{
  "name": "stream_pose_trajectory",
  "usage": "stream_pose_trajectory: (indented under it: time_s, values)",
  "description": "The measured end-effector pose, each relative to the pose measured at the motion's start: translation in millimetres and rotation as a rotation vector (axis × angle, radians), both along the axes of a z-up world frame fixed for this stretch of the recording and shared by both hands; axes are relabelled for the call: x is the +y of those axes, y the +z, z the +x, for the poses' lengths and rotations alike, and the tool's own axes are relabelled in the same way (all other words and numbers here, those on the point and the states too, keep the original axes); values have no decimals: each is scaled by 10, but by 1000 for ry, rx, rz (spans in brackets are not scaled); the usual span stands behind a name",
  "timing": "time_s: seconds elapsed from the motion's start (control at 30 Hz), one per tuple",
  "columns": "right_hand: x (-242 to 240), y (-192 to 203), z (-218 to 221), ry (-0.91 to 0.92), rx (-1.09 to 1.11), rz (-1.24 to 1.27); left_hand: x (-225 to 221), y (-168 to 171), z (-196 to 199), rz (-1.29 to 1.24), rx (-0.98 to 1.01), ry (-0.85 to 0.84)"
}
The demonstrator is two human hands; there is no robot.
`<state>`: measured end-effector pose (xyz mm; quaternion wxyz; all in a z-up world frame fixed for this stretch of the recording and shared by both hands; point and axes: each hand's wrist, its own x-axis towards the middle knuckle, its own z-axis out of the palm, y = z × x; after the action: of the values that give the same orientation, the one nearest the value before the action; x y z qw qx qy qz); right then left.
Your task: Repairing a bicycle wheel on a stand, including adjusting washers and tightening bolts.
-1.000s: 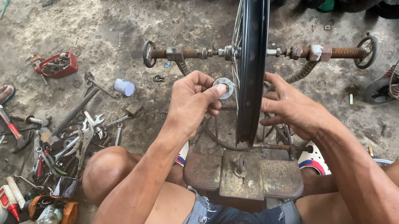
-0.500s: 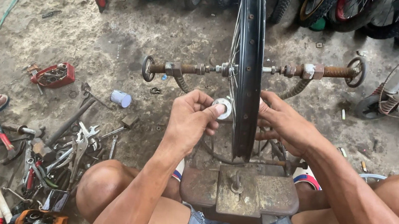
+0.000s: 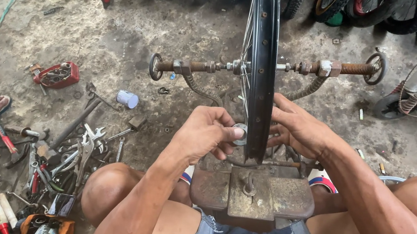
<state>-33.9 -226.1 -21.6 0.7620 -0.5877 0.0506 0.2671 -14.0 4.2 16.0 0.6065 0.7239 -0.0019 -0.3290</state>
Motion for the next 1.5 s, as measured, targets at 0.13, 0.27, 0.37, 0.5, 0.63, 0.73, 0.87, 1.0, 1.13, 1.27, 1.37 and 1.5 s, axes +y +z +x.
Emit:
stream_pose_trajectory:
  time_s: [0.13, 0.27, 0.37, 0.5, 0.63, 0.73, 0.87, 1.0, 1.13, 1.27, 1.37, 1.5]
  values:
    - [30, 71, -1, 3, 7, -12, 24, -73, 20, -38, 48, -7]
    - [22, 34, 7, 7, 16, 11, -45, -229, 34, -68, 151, -39]
    - [32, 51, 11, 8, 12, 11, -70, -224, 33, -78, 171, -66]
    - [39, 67, 9, 9, 18, -3, -110, -172, 29, -56, 147, -119]
    - [46, 69, -18, -10, 9, -11, -106, -304, 15, -21, 69, -168]
    - [15, 107, -35, -11, 14, -27, -140, -268, 10, 5, 40, -139]
    - [11, 114, -40, 11, -4, -40, -146, -232, -10, 40, 17, -144]
    - [18, 211, -29, 8, 4, -133, -137, -280, 5, 4, -24, -156]
    - [6, 156, -31, -24, 70, -122, -127, -314, 2, 28, 18, -184]
    - [-36, 87, -15, 19, -4, -132, -147, -205, 16, 15, 5, -123]
    - [-11, 150, -37, 30, -8, -167, -122, -248, 12, 34, -26, -134]
    - [-21, 152, -40, 35, -46, -209, -131, -343, -7, -72, -40, -48]
